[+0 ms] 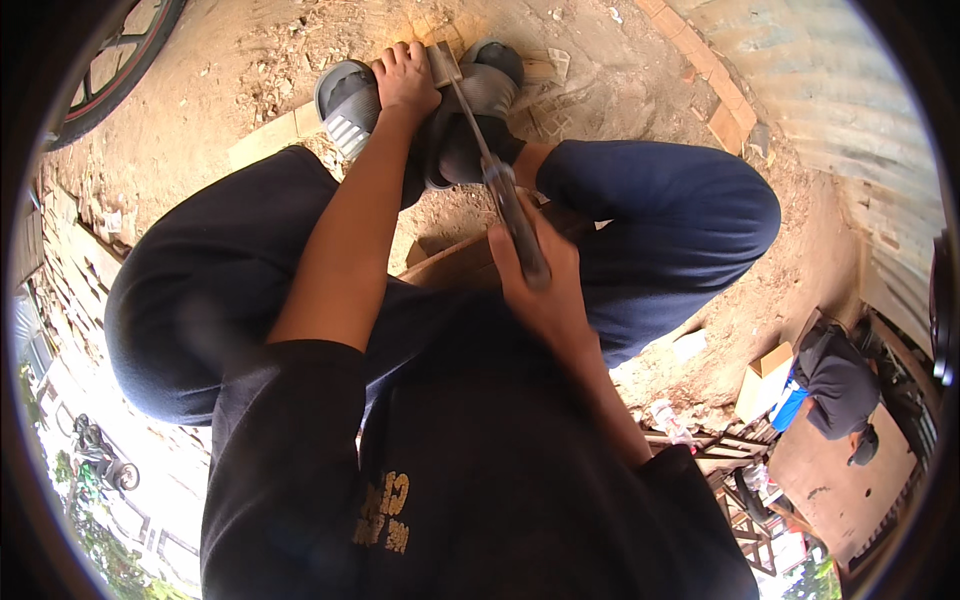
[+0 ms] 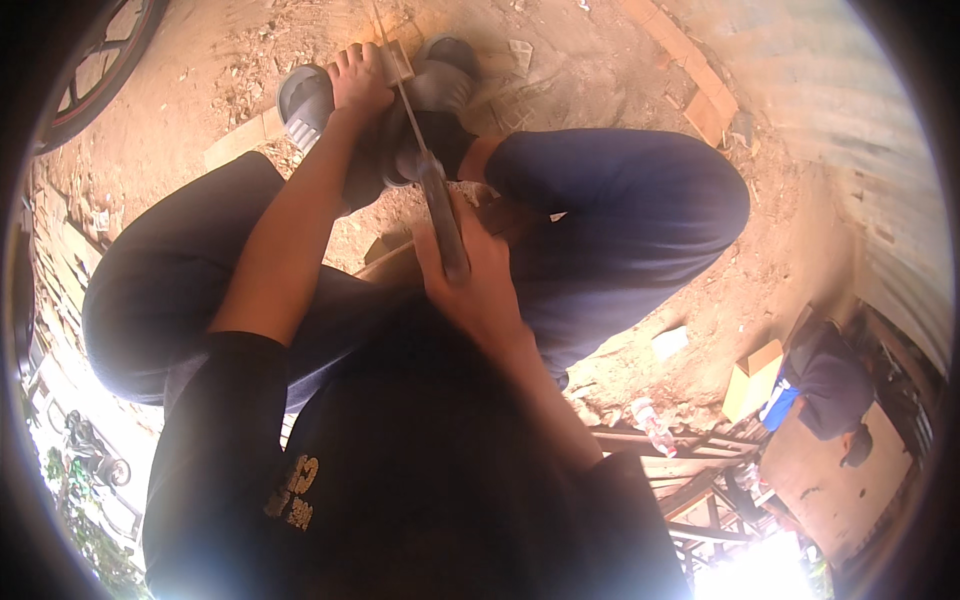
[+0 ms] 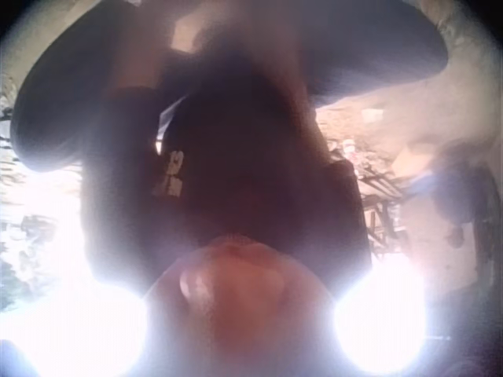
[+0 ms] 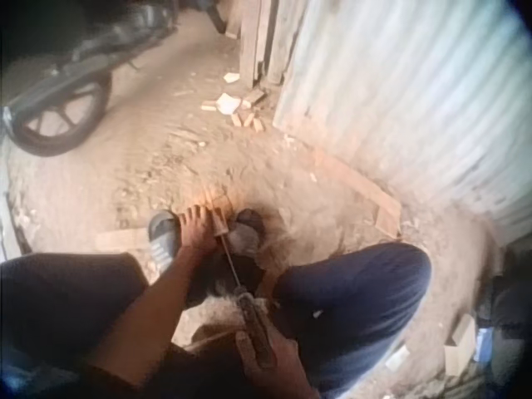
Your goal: The person crouches on the ground and uses a hand saw to cut a small wooden plank. They hold the plank with one hand and saw with the other, producing sawdust as they work.
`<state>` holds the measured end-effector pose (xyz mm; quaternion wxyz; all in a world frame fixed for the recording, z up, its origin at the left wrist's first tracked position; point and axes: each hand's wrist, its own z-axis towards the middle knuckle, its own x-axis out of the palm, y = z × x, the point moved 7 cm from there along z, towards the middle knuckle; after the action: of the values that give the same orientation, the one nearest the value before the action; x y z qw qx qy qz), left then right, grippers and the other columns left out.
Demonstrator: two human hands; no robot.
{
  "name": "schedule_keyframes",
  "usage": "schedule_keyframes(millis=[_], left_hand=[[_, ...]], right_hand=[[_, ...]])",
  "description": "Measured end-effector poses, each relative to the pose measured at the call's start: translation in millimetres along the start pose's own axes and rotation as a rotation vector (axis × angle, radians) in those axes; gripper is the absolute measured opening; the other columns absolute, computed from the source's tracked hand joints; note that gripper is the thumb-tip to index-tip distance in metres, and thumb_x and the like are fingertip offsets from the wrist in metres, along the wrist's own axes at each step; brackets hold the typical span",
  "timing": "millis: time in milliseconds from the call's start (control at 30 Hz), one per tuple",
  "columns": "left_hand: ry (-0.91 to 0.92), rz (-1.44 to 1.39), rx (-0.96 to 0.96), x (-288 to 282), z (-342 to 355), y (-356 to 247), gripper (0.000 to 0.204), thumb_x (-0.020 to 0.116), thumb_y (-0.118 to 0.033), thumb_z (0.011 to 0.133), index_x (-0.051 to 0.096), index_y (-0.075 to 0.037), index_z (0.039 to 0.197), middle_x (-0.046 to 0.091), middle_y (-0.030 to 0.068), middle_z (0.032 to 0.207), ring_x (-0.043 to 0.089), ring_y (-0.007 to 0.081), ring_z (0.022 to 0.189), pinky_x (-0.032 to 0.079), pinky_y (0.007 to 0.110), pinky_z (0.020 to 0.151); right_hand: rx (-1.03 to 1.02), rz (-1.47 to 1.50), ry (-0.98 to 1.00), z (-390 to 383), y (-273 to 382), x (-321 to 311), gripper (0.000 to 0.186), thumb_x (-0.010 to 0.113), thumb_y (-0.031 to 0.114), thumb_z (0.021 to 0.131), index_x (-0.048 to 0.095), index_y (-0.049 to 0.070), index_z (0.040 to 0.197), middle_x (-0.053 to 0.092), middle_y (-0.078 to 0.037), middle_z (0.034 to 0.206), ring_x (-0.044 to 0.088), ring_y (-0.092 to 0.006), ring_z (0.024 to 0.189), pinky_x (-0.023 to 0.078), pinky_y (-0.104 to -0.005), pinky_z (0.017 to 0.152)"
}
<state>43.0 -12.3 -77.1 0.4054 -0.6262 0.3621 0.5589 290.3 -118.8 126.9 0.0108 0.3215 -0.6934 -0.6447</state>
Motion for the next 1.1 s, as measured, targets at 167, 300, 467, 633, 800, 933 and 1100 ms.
schedule_keyframes(millis=[167, 300, 467, 633, 800, 933, 1100], left_hand=[[0.034, 0.077, -0.009, -6, -1, 0, 0.073, 0.072, -0.025, 0.068, 0.042, -0.003, 0.130, 0.050, 0.0173, 0.122, 0.047, 0.0350, 0.118, 0.037, 0.050, 0.098], [0.130, 0.092, 0.013, -4, 7, 6, 0.073, 0.075, -0.028, 0.067, 0.042, -0.004, 0.127, 0.050, 0.0171, 0.123, 0.047, 0.0344, 0.119, 0.039, 0.050, 0.097], [0.140, 0.039, 0.082, -12, 7, -3, 0.066, 0.074, -0.024, 0.068, 0.043, -0.007, 0.123, 0.052, 0.0168, 0.122, 0.049, 0.0360, 0.118, 0.041, 0.051, 0.097], [0.001, 0.079, 0.083, -4, 1, 2, 0.066, 0.073, -0.023, 0.071, 0.045, -0.010, 0.129, 0.052, 0.0178, 0.122, 0.051, 0.0347, 0.117, 0.040, 0.050, 0.098], [0.132, 0.108, 0.041, -10, -5, -1, 0.073, 0.074, -0.028, 0.071, 0.042, -0.009, 0.133, 0.051, 0.0182, 0.124, 0.049, 0.0358, 0.120, 0.041, 0.051, 0.097], [0.195, 0.033, -0.026, -8, 2, -3, 0.074, 0.072, -0.030, 0.072, 0.039, -0.008, 0.135, 0.048, 0.0197, 0.129, 0.045, 0.0369, 0.125, 0.038, 0.053, 0.100], [0.331, 0.046, 0.012, 3, 2, 4, 0.081, 0.070, -0.027, 0.074, 0.031, -0.007, 0.142, 0.041, 0.0220, 0.141, 0.035, 0.0391, 0.136, 0.033, 0.053, 0.108]], right_hand=[[-0.052, -0.006, -0.012, -19, 4, -4, 0.042, 0.062, 0.014, 0.090, 0.053, -0.008, 0.125, 0.066, -0.027, 0.091, 0.068, -0.0414, 0.083, 0.054, -0.0401, 0.071], [-0.032, 0.020, 0.008, 19, -2, 6, 0.043, 0.061, 0.011, 0.090, 0.052, -0.008, 0.127, 0.066, -0.028, 0.098, 0.068, -0.0405, 0.089, 0.055, -0.0381, 0.075], [-0.076, 0.068, -0.053, -19, 0, -15, 0.042, 0.061, 0.010, 0.090, 0.053, -0.007, 0.127, 0.066, -0.027, 0.098, 0.068, -0.0387, 0.089, 0.053, -0.0370, 0.076], [0.088, 0.017, 0.036, 3, -4, 0, 0.044, 0.061, 0.012, 0.091, 0.052, -0.008, 0.130, 0.066, -0.027, 0.107, 0.067, -0.0361, 0.101, 0.052, -0.0348, 0.084], [-0.033, -0.009, -0.007, -41, 6, -28, 0.041, 0.060, 0.016, 0.092, 0.055, -0.008, 0.126, 0.067, -0.027, 0.093, 0.070, -0.0361, 0.086, 0.053, -0.0369, 0.077], [0.137, 0.007, 0.027, -19, 11, -21, 0.039, 0.061, 0.016, 0.092, 0.057, -0.008, 0.123, 0.067, -0.026, 0.099, 0.069, -0.0352, 0.093, 0.052, -0.0368, 0.080], [-0.030, 0.037, -0.020, -44, 7, -37, 0.038, 0.062, 0.016, 0.091, 0.058, -0.009, 0.120, 0.066, -0.026, 0.091, 0.069, -0.0379, 0.086, 0.052, -0.0366, 0.076]])
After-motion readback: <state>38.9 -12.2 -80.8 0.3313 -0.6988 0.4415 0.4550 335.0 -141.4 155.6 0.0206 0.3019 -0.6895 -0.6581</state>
